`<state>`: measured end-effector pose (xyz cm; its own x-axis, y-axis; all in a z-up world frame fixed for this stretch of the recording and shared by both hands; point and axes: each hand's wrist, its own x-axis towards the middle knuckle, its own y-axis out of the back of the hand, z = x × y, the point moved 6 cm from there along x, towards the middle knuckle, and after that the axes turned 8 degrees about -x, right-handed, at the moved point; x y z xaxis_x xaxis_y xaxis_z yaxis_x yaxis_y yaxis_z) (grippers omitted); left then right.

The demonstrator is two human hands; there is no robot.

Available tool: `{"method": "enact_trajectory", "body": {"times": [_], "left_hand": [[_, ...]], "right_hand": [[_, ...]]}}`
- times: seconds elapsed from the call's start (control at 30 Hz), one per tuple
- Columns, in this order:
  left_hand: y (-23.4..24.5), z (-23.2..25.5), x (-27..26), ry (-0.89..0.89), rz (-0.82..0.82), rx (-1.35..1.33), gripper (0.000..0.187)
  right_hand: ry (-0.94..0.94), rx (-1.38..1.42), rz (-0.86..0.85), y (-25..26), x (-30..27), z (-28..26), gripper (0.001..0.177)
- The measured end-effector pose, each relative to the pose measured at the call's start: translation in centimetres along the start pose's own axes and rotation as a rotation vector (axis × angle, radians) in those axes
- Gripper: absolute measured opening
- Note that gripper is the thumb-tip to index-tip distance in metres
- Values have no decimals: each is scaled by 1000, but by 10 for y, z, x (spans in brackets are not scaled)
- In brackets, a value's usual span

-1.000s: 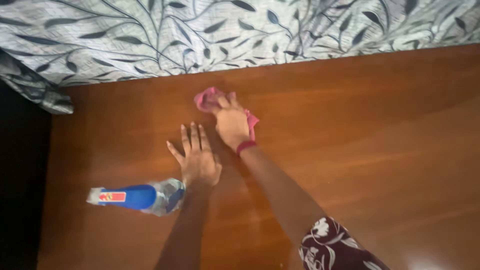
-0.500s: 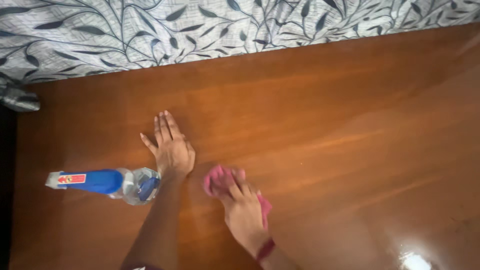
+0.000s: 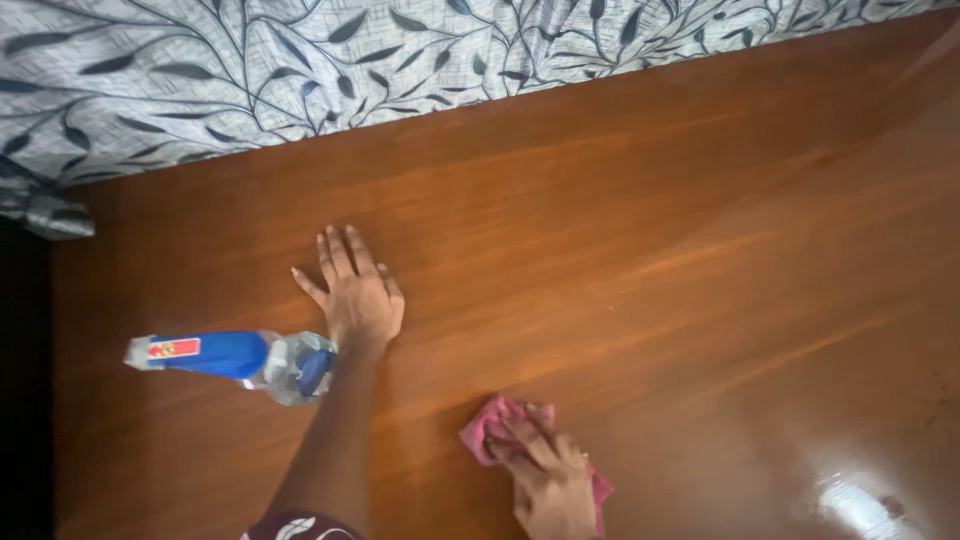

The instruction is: The person cleans a wooden desk by spraying liquid from a spray bottle onto a cloth and wiping down the desk surface with the cloth.

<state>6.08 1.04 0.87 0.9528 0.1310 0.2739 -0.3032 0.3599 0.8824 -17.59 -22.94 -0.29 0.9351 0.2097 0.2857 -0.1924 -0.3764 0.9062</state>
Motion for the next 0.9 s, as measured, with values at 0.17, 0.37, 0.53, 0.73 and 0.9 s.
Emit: {"method": "enact_trajectory", "body": {"times": [0.17, 0.37, 0.53, 0.73, 0.9], "left_hand": [[-3, -2, -1, -10, -41, 40, 62], [-3, -2, -3, -37, -24, 49, 64], [-3, -2, -2, -30, -26, 40, 63], [0, 1, -2, -24, -17, 36, 64], [4, 4, -1, -23, -28, 37, 64]], "right_hand": [[33, 55, 82, 19, 28, -7, 38], [-43, 67, 20, 14, 73, -7, 50], [-63, 34, 71, 11, 116, -7, 46], [-51, 87, 118, 0, 173, -9, 52], [-23, 33, 105, -23, 220, -3, 43]]}}
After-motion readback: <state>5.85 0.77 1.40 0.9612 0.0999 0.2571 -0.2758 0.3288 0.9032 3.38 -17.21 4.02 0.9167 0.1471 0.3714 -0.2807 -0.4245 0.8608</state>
